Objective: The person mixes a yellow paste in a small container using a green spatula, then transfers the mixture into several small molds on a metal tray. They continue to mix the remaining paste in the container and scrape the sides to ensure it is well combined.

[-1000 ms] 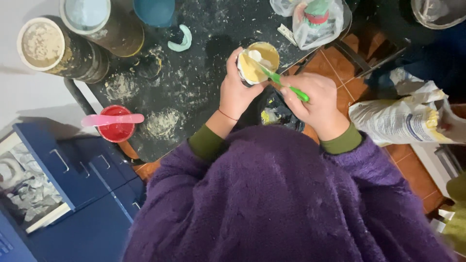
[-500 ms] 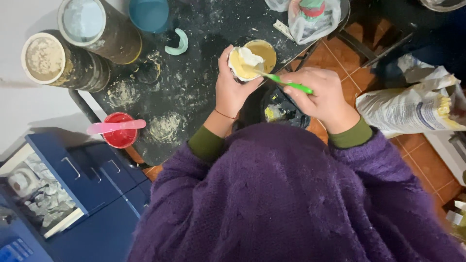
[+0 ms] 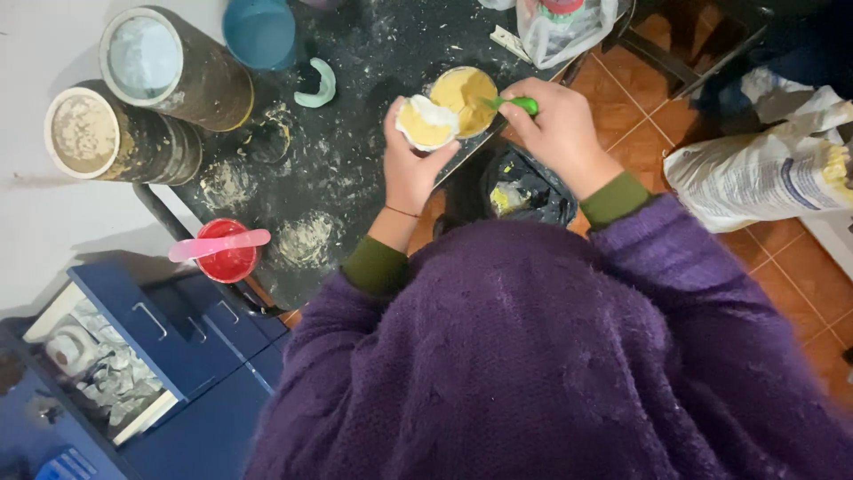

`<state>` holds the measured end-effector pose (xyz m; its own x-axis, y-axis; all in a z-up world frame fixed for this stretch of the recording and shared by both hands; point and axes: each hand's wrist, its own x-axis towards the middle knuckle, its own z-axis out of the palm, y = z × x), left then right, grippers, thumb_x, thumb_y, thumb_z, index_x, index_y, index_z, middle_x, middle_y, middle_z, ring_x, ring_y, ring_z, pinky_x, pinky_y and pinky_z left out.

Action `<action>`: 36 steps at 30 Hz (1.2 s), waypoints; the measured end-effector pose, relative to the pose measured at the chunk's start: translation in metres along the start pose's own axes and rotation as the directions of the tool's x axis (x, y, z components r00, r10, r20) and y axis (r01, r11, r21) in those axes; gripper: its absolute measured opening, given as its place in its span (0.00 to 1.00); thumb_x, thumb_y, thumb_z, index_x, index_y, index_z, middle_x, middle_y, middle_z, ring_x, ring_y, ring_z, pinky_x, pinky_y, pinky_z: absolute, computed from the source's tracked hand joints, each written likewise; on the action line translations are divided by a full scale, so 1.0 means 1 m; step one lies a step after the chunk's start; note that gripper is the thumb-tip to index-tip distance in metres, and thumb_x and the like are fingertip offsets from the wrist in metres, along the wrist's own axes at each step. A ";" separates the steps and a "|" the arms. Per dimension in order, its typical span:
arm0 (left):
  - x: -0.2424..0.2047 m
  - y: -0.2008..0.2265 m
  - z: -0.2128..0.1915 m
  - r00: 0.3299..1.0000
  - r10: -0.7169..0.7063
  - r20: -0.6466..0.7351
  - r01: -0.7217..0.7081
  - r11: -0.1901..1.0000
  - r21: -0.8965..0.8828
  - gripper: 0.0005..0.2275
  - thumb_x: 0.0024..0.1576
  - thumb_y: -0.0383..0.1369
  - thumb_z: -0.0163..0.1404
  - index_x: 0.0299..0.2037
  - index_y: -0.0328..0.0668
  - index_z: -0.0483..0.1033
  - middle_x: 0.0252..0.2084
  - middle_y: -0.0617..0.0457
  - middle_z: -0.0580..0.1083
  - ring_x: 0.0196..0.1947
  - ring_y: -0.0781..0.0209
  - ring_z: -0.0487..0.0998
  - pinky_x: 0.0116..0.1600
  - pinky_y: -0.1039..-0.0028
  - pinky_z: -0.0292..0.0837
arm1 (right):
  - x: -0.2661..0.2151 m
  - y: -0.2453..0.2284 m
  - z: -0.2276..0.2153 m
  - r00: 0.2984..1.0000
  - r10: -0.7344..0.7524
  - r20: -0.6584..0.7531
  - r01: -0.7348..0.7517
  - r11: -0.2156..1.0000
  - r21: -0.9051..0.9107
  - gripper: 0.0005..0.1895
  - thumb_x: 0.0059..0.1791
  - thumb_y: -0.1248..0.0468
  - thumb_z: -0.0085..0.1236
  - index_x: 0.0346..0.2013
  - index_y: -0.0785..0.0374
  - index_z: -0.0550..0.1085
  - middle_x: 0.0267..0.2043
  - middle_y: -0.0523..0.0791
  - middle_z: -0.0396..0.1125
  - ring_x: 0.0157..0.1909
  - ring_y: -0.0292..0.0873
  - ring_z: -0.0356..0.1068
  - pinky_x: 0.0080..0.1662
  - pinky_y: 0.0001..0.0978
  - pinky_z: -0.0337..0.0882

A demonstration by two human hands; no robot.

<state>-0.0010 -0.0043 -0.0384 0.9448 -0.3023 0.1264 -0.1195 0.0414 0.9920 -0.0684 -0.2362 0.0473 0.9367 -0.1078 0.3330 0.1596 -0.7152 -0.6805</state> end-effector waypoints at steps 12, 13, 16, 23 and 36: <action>-0.009 -0.025 0.015 0.996 -0.036 0.086 0.042 0.996 -0.073 0.43 0.54 0.25 0.63 0.75 0.38 0.45 0.66 0.44 0.67 0.66 0.57 0.71 0.69 0.68 0.68 | 0.005 0.013 0.021 0.997 0.083 0.002 -0.083 0.997 0.003 0.09 0.54 0.62 0.62 0.44 0.64 0.77 0.38 0.55 0.73 0.41 0.59 0.74 0.43 0.46 0.73; -0.007 -0.025 0.015 0.996 -0.031 0.082 0.038 0.997 -0.074 0.43 0.54 0.25 0.63 0.75 0.38 0.45 0.66 0.44 0.67 0.66 0.57 0.71 0.69 0.68 0.68 | 0.005 0.013 0.020 0.997 0.077 0.003 -0.077 0.997 0.003 0.09 0.54 0.62 0.62 0.44 0.64 0.77 0.38 0.55 0.73 0.41 0.59 0.74 0.43 0.46 0.73; -0.004 -0.026 0.017 0.996 -0.034 0.087 0.037 0.999 -0.036 0.43 0.53 0.24 0.63 0.74 0.38 0.45 0.66 0.44 0.67 0.66 0.56 0.71 0.69 0.68 0.68 | 0.004 0.012 0.019 0.998 0.063 -0.007 -0.063 0.998 -0.007 0.09 0.54 0.63 0.63 0.44 0.65 0.77 0.39 0.55 0.73 0.41 0.60 0.74 0.42 0.46 0.73; -0.003 -0.030 0.019 0.996 -0.025 0.082 0.029 0.999 -0.040 0.43 0.53 0.25 0.64 0.74 0.38 0.46 0.67 0.43 0.66 0.67 0.55 0.69 0.71 0.67 0.65 | 0.005 0.016 0.020 0.995 0.101 -0.003 -0.101 0.995 0.002 0.09 0.54 0.63 0.63 0.44 0.65 0.77 0.38 0.55 0.73 0.41 0.59 0.75 0.42 0.45 0.73; -0.002 -0.022 0.017 0.995 -0.027 0.100 0.028 0.999 -0.015 0.42 0.54 0.26 0.63 0.74 0.39 0.45 0.67 0.43 0.67 0.67 0.56 0.70 0.70 0.68 0.66 | 0.007 0.014 0.016 0.993 0.121 0.017 -0.122 0.992 0.036 0.09 0.55 0.63 0.62 0.45 0.66 0.77 0.38 0.55 0.73 0.40 0.58 0.75 0.42 0.43 0.73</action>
<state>-0.0054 -0.0211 -0.0606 0.9122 -0.3974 0.0994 -0.0881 0.0466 0.9950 -0.0542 -0.2354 0.0297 0.9542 -0.1820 0.2373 0.0556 -0.6717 -0.7387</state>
